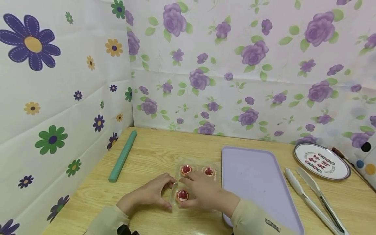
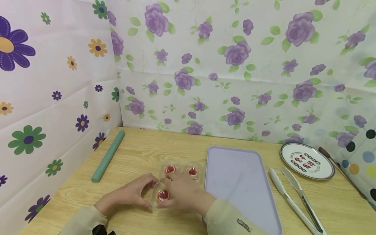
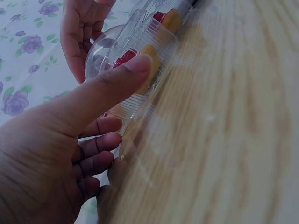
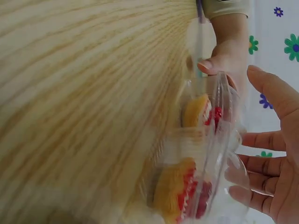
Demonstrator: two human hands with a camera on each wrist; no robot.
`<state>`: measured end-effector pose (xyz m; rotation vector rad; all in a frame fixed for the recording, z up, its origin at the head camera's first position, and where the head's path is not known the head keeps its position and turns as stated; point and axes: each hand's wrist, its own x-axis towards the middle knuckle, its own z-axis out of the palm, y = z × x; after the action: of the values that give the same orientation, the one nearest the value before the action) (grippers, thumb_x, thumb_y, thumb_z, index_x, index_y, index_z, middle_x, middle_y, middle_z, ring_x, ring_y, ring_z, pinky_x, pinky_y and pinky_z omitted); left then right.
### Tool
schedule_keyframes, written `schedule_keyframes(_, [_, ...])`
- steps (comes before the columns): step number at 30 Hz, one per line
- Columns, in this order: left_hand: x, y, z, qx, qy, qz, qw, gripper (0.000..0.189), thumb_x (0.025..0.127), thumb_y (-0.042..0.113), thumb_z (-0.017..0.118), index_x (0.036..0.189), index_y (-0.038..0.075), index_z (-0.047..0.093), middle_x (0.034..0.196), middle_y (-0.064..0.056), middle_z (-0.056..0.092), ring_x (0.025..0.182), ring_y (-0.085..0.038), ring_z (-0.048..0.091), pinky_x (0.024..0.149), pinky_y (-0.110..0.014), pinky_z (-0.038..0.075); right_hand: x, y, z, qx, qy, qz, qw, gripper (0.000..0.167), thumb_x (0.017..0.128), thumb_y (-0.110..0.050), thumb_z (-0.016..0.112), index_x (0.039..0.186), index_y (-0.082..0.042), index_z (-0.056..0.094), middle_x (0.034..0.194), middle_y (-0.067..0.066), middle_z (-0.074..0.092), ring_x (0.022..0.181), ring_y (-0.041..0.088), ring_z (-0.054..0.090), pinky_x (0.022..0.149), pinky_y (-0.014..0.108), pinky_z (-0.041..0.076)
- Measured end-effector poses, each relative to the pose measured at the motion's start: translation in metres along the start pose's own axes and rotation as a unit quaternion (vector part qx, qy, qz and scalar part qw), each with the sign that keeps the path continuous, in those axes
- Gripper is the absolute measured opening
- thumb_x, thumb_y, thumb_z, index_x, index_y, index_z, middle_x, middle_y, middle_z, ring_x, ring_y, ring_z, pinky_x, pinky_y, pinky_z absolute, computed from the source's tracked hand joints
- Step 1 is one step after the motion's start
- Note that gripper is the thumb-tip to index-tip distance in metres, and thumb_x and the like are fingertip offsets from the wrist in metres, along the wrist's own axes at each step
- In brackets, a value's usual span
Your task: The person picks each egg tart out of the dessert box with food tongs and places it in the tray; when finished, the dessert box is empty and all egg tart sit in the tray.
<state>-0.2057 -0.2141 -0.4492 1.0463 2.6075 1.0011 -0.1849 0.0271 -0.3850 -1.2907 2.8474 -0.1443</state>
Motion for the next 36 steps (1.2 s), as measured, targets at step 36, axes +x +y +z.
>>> schedule_keyframes(36, [-0.001, -0.002, 0.003, -0.023, 0.003, -0.010, 0.9997, 0.056, 0.070, 0.044, 0.083, 0.115, 0.022, 0.057, 0.102, 0.007, 0.050, 0.094, -0.006, 0.043, 0.082, -0.020, 0.041, 0.017, -0.010, 0.015, -0.041, -0.002, 0.032, 0.9987, 0.074, 0.078, -0.067, 0.063, 0.126, -0.011, 0.061, 0.126, 0.003, 0.063, 0.126, 0.026, 0.052, 0.105, 0.044, 0.043])
